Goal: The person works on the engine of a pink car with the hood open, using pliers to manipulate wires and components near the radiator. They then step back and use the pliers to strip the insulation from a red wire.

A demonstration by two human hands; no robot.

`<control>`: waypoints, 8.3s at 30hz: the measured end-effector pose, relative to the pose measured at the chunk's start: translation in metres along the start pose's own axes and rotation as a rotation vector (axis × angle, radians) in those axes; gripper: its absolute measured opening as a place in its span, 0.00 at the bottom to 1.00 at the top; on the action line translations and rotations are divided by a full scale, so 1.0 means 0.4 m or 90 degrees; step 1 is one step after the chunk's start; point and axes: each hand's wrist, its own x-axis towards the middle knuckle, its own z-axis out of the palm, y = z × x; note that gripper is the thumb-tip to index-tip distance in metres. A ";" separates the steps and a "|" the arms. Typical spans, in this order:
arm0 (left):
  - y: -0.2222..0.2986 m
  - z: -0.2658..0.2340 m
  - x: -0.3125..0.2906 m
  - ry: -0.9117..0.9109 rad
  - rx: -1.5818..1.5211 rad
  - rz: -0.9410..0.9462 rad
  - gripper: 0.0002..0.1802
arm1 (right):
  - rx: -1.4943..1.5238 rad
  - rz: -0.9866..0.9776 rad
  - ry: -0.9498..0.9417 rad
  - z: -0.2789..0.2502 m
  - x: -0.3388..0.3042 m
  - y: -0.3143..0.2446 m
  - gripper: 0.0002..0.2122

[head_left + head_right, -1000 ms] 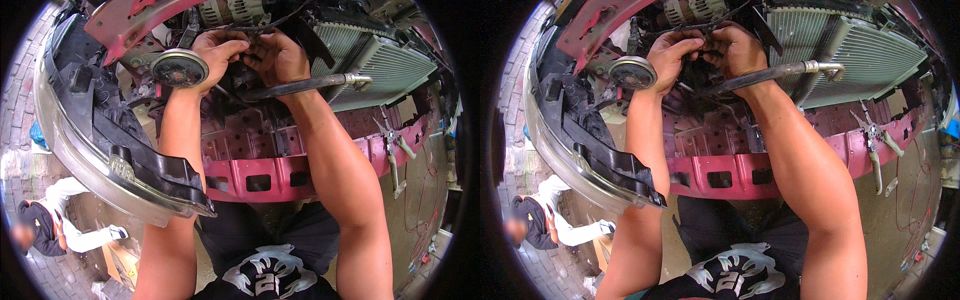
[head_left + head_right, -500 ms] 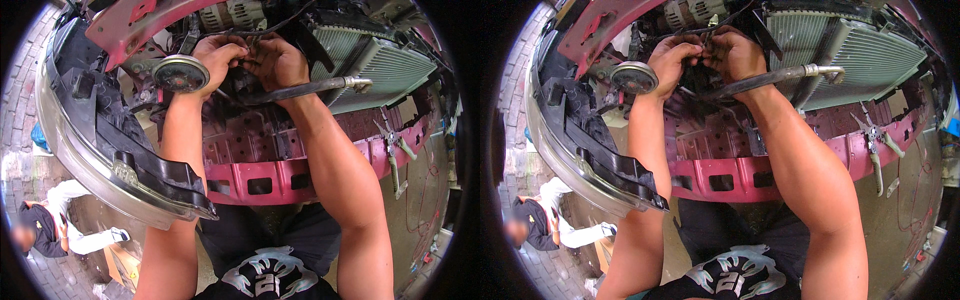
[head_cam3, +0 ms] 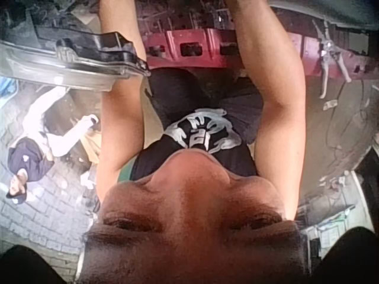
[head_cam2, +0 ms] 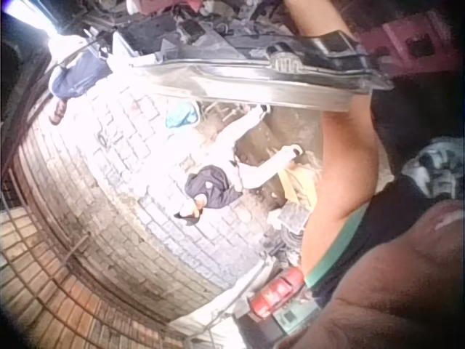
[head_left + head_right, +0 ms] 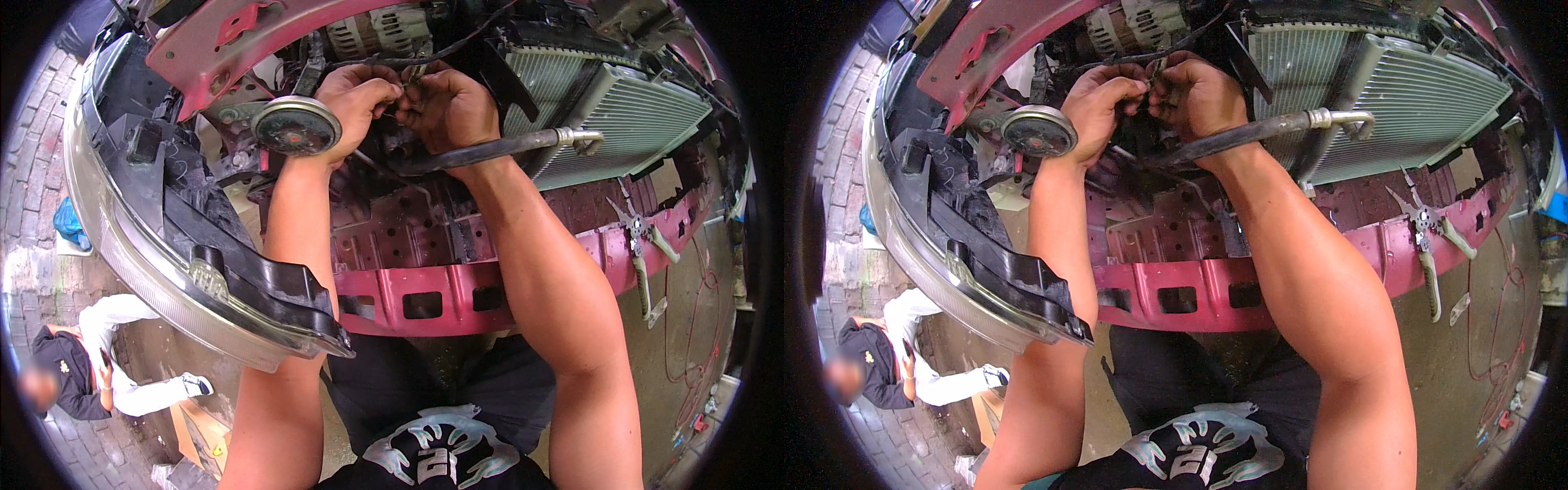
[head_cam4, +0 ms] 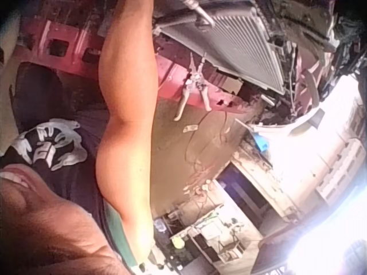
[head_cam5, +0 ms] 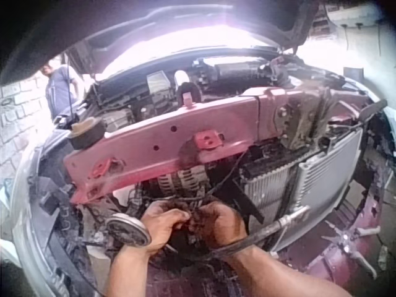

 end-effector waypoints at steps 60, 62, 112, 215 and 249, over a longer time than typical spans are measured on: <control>0.015 0.029 -0.020 0.202 0.433 0.225 0.15 | -0.537 -0.248 0.120 -0.023 0.067 0.040 0.18; 0.017 0.029 -0.013 0.210 0.453 0.218 0.15 | -0.550 -0.262 0.114 -0.035 0.072 0.034 0.18; -0.111 0.068 0.016 0.062 0.692 0.073 0.13 | -1.015 -0.201 0.114 -0.073 -0.002 0.034 0.20; 0.003 0.047 0.017 0.136 0.815 0.019 0.10 | -0.525 0.231 0.054 -0.027 -0.278 -0.079 0.17; 0.028 0.057 -0.002 0.005 0.803 -0.014 0.15 | -0.941 -0.060 -0.024 -0.073 -0.220 0.018 0.22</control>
